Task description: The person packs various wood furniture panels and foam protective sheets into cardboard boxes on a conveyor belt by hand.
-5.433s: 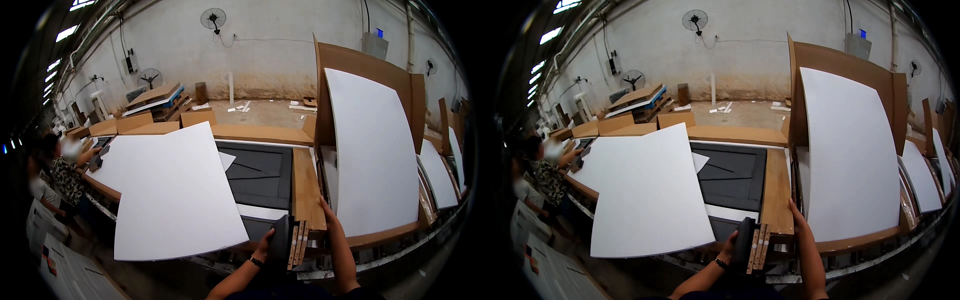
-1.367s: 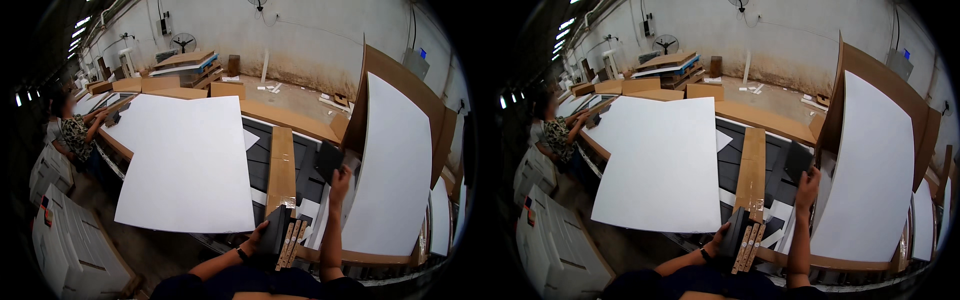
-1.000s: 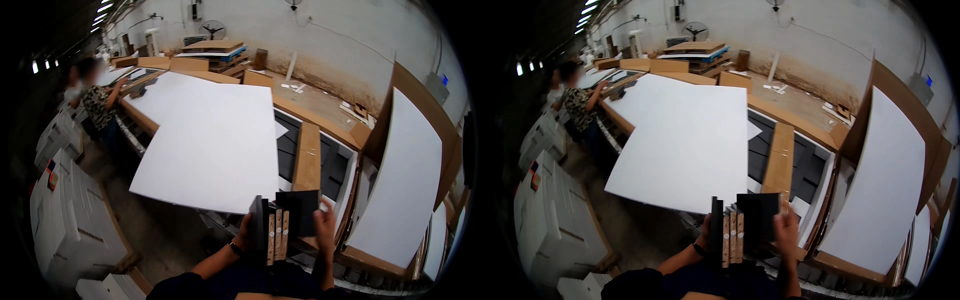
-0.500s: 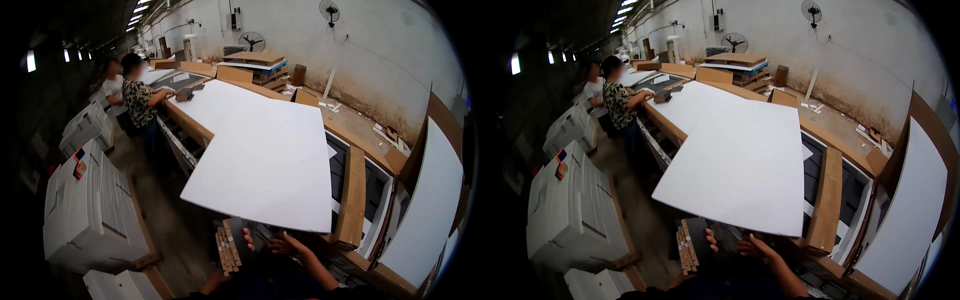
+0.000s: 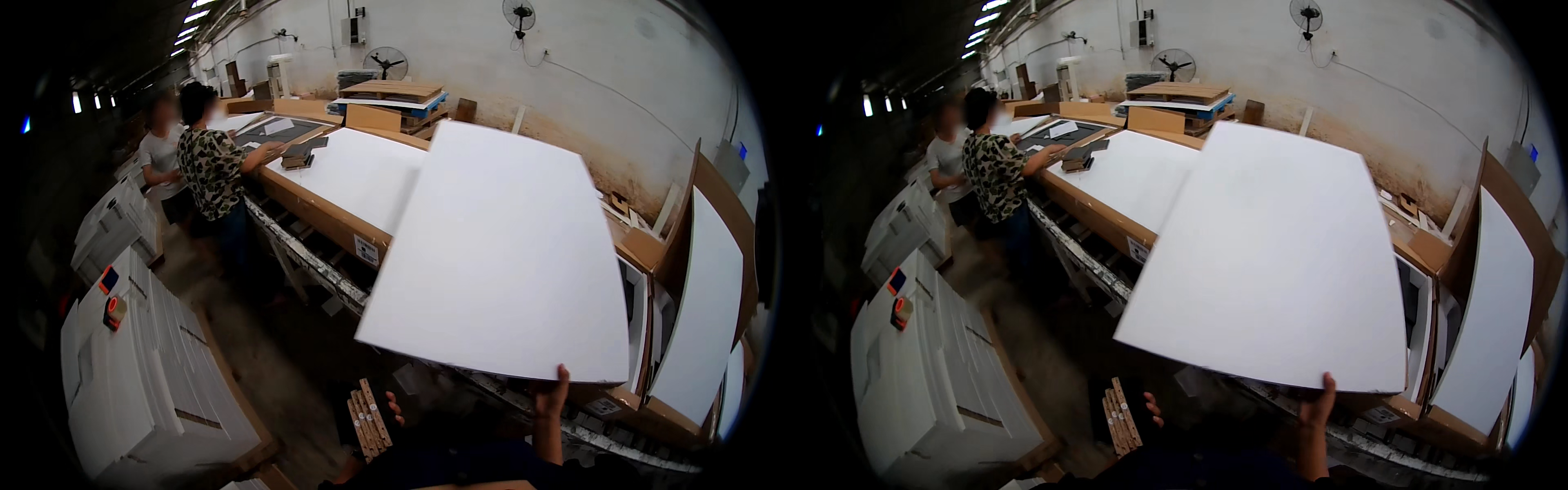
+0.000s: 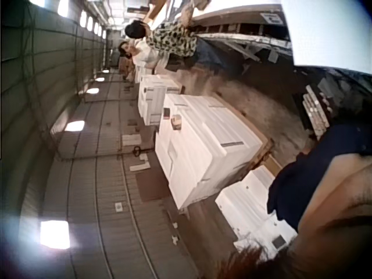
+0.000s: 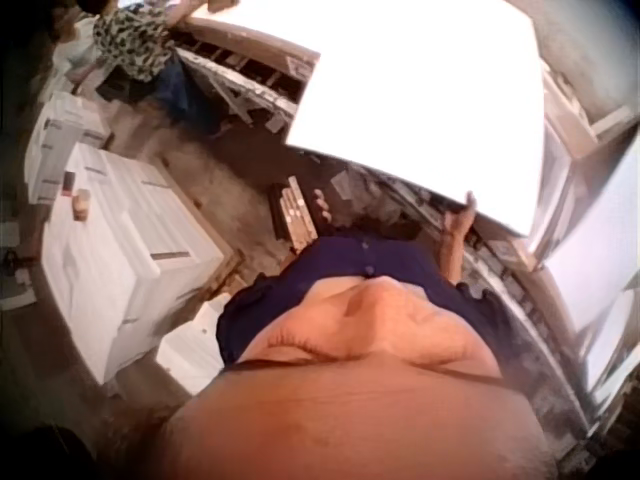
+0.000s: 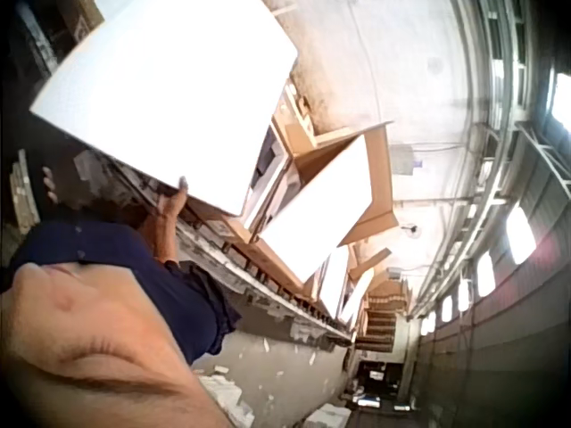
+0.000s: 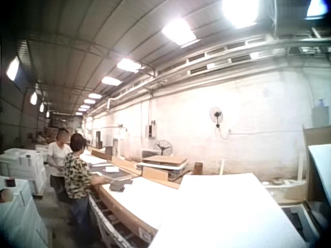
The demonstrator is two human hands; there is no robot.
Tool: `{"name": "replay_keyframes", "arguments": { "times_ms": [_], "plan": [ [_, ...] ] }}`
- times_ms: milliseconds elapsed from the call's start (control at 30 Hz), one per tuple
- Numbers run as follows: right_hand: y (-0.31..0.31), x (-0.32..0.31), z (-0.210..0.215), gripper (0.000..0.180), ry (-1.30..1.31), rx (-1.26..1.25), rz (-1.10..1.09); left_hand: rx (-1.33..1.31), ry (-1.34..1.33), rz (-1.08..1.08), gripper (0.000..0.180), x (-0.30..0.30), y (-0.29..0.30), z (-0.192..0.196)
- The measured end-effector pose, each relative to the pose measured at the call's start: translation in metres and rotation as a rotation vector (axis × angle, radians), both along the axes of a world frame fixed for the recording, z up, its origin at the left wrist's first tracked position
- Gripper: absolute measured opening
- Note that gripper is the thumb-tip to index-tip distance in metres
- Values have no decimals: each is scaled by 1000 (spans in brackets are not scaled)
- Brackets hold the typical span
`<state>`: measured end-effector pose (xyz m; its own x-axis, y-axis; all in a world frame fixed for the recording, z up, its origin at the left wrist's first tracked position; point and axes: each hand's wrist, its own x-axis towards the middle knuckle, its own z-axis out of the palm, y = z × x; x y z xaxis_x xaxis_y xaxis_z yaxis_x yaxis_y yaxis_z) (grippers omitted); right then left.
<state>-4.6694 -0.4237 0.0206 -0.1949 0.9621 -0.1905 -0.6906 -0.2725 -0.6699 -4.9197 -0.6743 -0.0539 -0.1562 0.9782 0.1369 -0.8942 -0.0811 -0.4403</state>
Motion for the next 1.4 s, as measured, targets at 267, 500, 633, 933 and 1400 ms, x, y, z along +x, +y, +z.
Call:
{"name": "replay_keyframes", "arguments": {
  "times_ms": [267,500,633,933,1400],
  "plan": [
    [63,57,-46,37,-127,-78,-444,78,76,-29,54,-60,-15,-2],
    [55,29,-79,42,37,-1,57,149,-77,68,52,-94,-41,-30],
    [-42,-126,-86,76,-286,-76,665,22,-52,148,45,-128,-73,-13],
    [-11,-406,-1,39,-822,1302,892,190,-70,354,46,-203,-59,-57],
    [239,-548,-55,73,-1872,392,119,90,94,475,44,-385,12,-35]
  ]
}}
